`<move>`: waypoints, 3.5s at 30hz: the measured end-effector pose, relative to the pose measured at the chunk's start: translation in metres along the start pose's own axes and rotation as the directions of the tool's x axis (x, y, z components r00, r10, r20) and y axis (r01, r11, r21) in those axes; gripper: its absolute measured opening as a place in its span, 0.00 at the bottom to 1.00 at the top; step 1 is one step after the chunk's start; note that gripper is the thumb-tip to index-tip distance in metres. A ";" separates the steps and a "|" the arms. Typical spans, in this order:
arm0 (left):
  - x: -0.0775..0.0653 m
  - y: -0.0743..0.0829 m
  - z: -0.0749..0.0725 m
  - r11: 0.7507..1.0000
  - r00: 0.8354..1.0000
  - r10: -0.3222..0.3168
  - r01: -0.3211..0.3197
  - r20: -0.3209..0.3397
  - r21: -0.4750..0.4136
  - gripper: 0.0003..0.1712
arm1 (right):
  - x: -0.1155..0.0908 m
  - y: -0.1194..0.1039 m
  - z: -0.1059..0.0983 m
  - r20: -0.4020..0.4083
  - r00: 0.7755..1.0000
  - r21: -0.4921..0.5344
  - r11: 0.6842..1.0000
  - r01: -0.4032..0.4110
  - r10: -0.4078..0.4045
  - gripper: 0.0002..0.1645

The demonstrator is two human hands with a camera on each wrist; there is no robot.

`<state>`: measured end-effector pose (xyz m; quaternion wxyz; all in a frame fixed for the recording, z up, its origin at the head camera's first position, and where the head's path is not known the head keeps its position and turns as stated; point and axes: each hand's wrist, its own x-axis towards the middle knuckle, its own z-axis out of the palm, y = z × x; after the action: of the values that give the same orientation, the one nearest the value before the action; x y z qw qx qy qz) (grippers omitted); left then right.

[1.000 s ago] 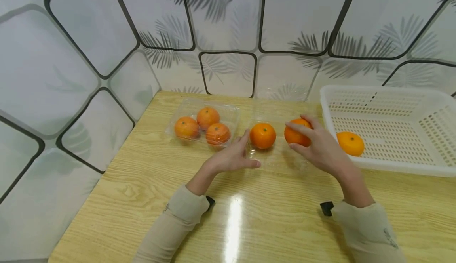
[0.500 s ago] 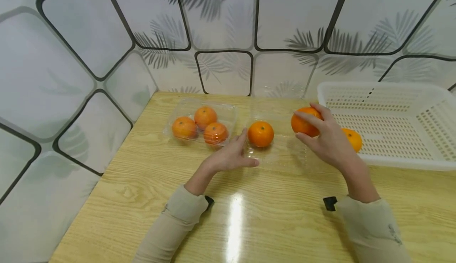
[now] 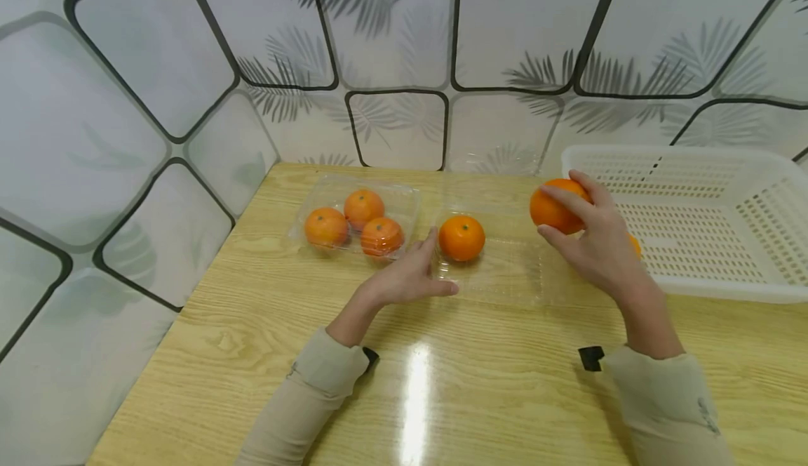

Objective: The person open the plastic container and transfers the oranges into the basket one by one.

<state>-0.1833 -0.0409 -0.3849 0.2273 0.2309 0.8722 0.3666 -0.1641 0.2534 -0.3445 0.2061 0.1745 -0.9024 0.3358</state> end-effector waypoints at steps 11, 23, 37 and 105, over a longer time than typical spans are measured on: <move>0.000 0.001 0.000 1.000 1.000 -0.016 0.016 -0.002 -0.006 0.63 | -0.003 0.015 -0.023 -0.098 0.992 -0.010 0.996 -0.085 0.083 0.31; 0.000 0.000 0.000 1.000 1.000 -0.020 0.020 -0.001 -0.013 0.63 | -0.008 0.034 -0.044 -0.096 0.971 -0.015 0.975 -0.222 0.220 0.29; -0.001 0.000 0.001 1.000 1.000 -0.021 0.021 0.001 -0.004 0.63 | -0.016 0.055 -0.061 -0.057 0.919 -0.070 0.916 -0.394 0.391 0.32; 0.001 -0.002 0.005 0.999 1.000 -0.010 0.009 -0.005 -0.041 0.63 | -0.018 0.124 -0.084 0.431 0.718 -0.433 0.823 -0.367 0.547 0.42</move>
<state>-0.1815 -0.0393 -0.3893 0.2315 0.2211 0.8661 0.3838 -0.1837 0.4020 -0.3611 -0.1208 -0.0056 -0.9789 0.1645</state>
